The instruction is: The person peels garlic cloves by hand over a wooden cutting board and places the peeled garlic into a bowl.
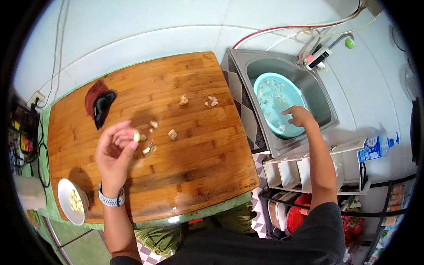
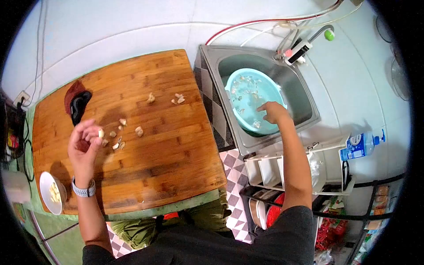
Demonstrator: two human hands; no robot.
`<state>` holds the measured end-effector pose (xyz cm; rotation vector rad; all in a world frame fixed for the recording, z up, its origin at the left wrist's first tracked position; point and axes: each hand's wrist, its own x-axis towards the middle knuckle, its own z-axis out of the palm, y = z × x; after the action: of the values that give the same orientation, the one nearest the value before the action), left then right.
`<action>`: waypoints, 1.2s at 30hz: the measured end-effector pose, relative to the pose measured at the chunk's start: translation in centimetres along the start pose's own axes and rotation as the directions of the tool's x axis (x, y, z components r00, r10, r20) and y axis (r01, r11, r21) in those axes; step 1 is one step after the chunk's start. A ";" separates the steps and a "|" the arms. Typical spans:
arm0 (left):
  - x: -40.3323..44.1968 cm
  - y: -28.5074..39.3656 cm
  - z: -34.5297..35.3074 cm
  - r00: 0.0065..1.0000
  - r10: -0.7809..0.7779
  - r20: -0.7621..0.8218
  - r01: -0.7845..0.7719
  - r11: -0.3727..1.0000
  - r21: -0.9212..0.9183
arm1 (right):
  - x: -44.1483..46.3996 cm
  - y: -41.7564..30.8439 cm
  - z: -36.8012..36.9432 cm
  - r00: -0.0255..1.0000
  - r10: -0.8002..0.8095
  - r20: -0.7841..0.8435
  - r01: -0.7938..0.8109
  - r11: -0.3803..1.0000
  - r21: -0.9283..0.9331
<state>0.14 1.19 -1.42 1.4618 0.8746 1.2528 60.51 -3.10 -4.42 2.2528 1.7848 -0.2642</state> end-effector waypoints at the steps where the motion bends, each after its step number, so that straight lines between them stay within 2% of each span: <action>1: 0.2 0.0 0.4 1.000 -0.013 -0.010 0.013 0.999 0.050 | -0.6 -0.3 -0.2 0.997 0.030 -0.074 -0.029 0.999 0.015; 2: 0.6 0.0 0.9 0.999 -0.051 -0.004 0.051 0.997 0.055 | -0.9 -0.3 -0.2 0.987 0.062 -0.145 -0.058 0.998 0.033; 3: 0.9 0.4 1.6 0.997 -0.073 0.023 0.071 0.995 0.069 | -1.4 -0.3 -0.1 0.925 -0.035 -0.378 0.057 0.997 0.048; 4: 1.3 1.2 2.7 0.995 -0.091 0.045 0.087 0.993 0.086 | -2.0 -0.3 -0.3 0.935 -0.025 -0.353 0.050 0.997 0.062; 5: 1.9 2.0 4.1 0.985 -0.167 0.032 0.162 0.980 0.119 | -2.9 -2.5 -1.9 0.918 0.111 -0.381 0.035 0.934 0.356; 6: 2.6 3.0 5.6 0.984 -0.161 0.076 0.150 0.980 0.128 | -4.1 -4.3 -3.1 0.897 0.253 -0.362 0.028 0.785 0.619; 7: 3.3 4.1 7.7 0.982 -0.160 0.097 0.143 0.977 0.156 | -4.7 -5.1 -2.8 0.922 0.209 -0.326 0.129 0.628 0.767; 8: 3.6 4.6 9.9 0.971 -0.214 0.108 0.202 0.973 0.113 | -5.7 -5.9 -2.8 0.940 0.161 -0.301 0.208 0.431 0.878; 9: 4.4 5.5 12.2 0.975 -0.173 0.140 0.144 0.971 0.191 | -7.2 -7.8 -4.4 0.979 0.137 -0.152 0.119 0.224 0.967; 10: 4.7 5.6 14.7 0.964 -0.226 0.139 0.208 0.969 0.136 | -8.5 -10.0 -6.2 0.997 0.078 -0.013 0.012 0.016 1.000; 11: 5.2 6.2 17.2 0.968 -0.187 0.165 0.154 0.968 0.199 | -9.5 -11.5 -7.6 0.999 0.018 0.033 -0.031 -0.111 0.993; 12: 5.3 6.5 19.7 0.954 -0.255 0.156 0.225 0.956 0.188 | -10.7 -12.7 -8.8 0.996 -0.043 0.074 -0.082 -0.237 0.968; 13: 5.6 7.2 21.9 0.947 -0.277 0.164 0.257 0.957 0.131 | -11.7 -13.5 -9.5 0.996 -0.050 0.079 -0.089 -0.249 0.964; 15: 6.2 8.9 26.0 0.932 -0.318 0.172 0.297 0.945 0.138 | -12.5 -14.0 -10.2 0.989 -0.079 0.122 -0.144 -0.429 0.892; 16: 6.5 9.5 27.6 0.923 -0.335 0.190 0.318 0.941 0.112 | -12.6 -13.6 -10.7 0.988 -0.048 0.147 -0.153 -0.428 0.891; 18: 6.7 9.4 30.6 0.929 -0.334 0.160 0.312 0.938 0.150 | -12.3 -12.7 -10.6 0.982 0.023 0.190 -0.146 -0.556 0.818; 21: 7.2 9.3 32.9 0.939 -0.312 0.144 0.282 0.940 0.193 | -11.9 -10.2 -11.5 0.969 -0.005 0.246 -0.196 -0.619 0.760; 22: 7.4 9.3 33.2 0.948 -0.281 0.151 0.248 0.947 0.203 | -11.6 -9.9 -11.6 0.968 -0.020 0.249 -0.208 -0.616 0.760; 24: 7.8 10.0 33.2 0.938 -0.314 0.148 0.275 0.932 0.236 | -11.1 -9.8 -11.5 0.980 -0.001 0.198 -0.168 -0.535 0.828; 26: 7.9 10.6 32.5 0.908 -0.349 0.231 0.285 0.920 0.270 | -10.1 -9.3 -10.1 0.986 -0.011 0.167 -0.152 -0.485 0.861; 27: 8.0 11.1 31.5 0.915 -0.305 0.263 0.193 0.905 0.379 | -9.1 -8.6 -9.4 0.981 0.027 0.194 -0.164 -0.426 0.890; 28: 8.0 12.2 30.0 0.927 -0.296 0.232 0.183 0.894 0.409 | -7.8 -7.7 -8.2 0.974 0.059 0.219 -0.183 -0.365 0.913; 30: 7.2 12.7 25.1 0.958 -0.253 0.137 0.183 0.902 0.390 | -2.9 -3.5 -0.3 0.987 0.151 0.057 -0.073 0.100 0.992; 31: 6.8 13.6 21.6 0.957 -0.271 0.106 0.203 0.881 0.427 | -1.3 -1.6 1.4 0.980 0.191 -0.052 -0.030 0.404 0.914; 32: 6.2 15.1 18.2 0.954 -0.291 0.066 0.228 0.854 0.467 | 0.9 0.2 5.2 0.949 0.282 -0.143 -0.059 0.601 0.797; 33: 5.6 17.2 15.3 0.961 -0.276 -0.025 0.255 0.846 0.468 | 2.2 1.4 6.2 0.944 0.265 -0.199 -0.098 0.797 0.596; 34: 4.4 19.2 12.6 0.960 -0.254 -0.117 0.279 0.839 0.467 | 2.3 1.8 5.8 0.963 0.084 -0.256 0.047 0.884 0.466; 35: 3.0 20.9 10.0 0.945 -0.246 -0.215 0.321 0.821 0.473 | 2.3 1.8 5.3 0.987 -0.085 -0.137 0.118 0.960 0.254; 36: 1.2 22.3 7.4 0.923 -0.230 -0.308 0.358 0.805 0.474 | 3.0 1.3 4.9 0.992 -0.125 0.004 0.123 0.978 0.170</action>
<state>5.93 -5.04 20.54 1.5199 1.6455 0.9994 62.58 -2.13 -9.90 2.2458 1.9668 -0.4724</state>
